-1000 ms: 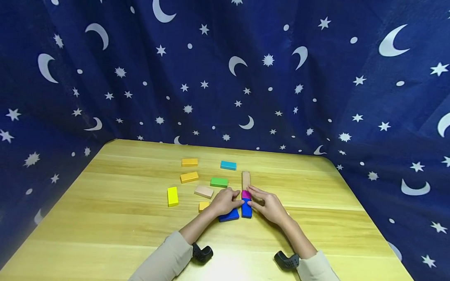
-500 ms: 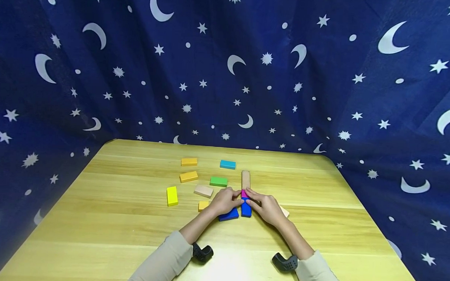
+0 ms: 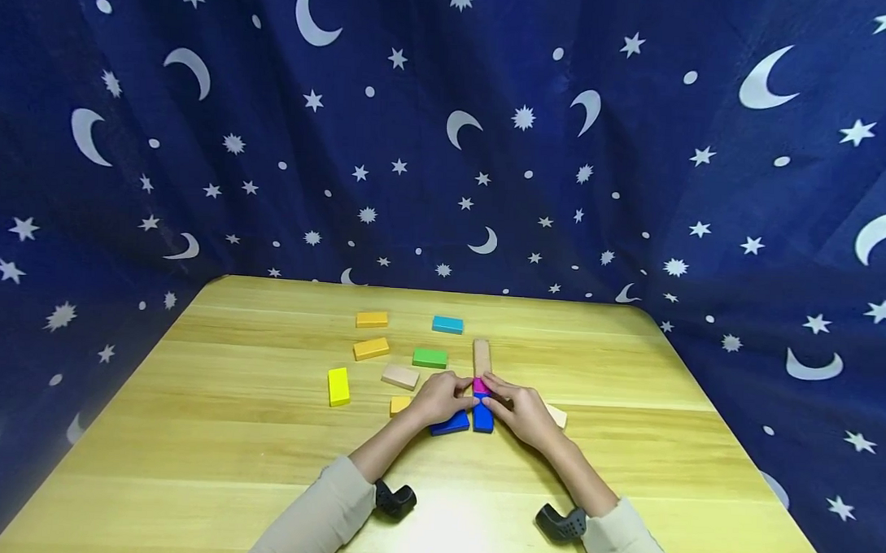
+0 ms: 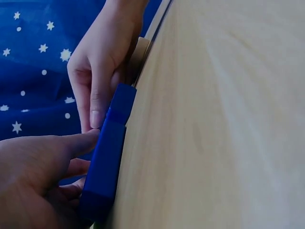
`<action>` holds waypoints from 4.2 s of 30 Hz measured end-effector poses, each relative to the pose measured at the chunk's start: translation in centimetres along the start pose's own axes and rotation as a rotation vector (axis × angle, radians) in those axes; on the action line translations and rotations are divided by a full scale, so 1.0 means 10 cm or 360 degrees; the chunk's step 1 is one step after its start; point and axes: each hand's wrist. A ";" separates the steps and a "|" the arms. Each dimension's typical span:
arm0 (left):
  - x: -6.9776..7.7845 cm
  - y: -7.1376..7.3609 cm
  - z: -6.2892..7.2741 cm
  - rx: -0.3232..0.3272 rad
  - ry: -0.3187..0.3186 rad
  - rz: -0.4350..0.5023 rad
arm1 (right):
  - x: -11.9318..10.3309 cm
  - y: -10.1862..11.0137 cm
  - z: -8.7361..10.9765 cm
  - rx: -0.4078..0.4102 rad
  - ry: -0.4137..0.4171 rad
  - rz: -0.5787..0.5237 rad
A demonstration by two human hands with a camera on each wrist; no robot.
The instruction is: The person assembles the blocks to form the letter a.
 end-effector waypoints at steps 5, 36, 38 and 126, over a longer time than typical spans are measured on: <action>0.00 -0.01 0.00 -0.0011 0.0003 0.0024 | 0.01 -0.02 0.00 0.0074 -0.0024 -0.0004; -0.02 -0.01 0.00 0.0147 0.0056 0.0156 | -0.01 -0.01 -0.02 -0.0019 -0.0057 0.0042; -0.02 -0.01 0.00 0.0150 0.0057 0.0150 | -0.01 -0.01 -0.02 -0.0011 -0.0050 0.0046; -0.14 0.53 0.56 -0.0138 -0.0364 -0.0382 | -0.08 0.03 0.11 -0.0040 0.0053 0.0084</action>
Point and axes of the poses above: each hand's wrist, its own z-axis away from the middle knuckle, its own y-axis out of the back of the hand, x = y × z, and after that the axes turned 4 degrees about x, right-handed
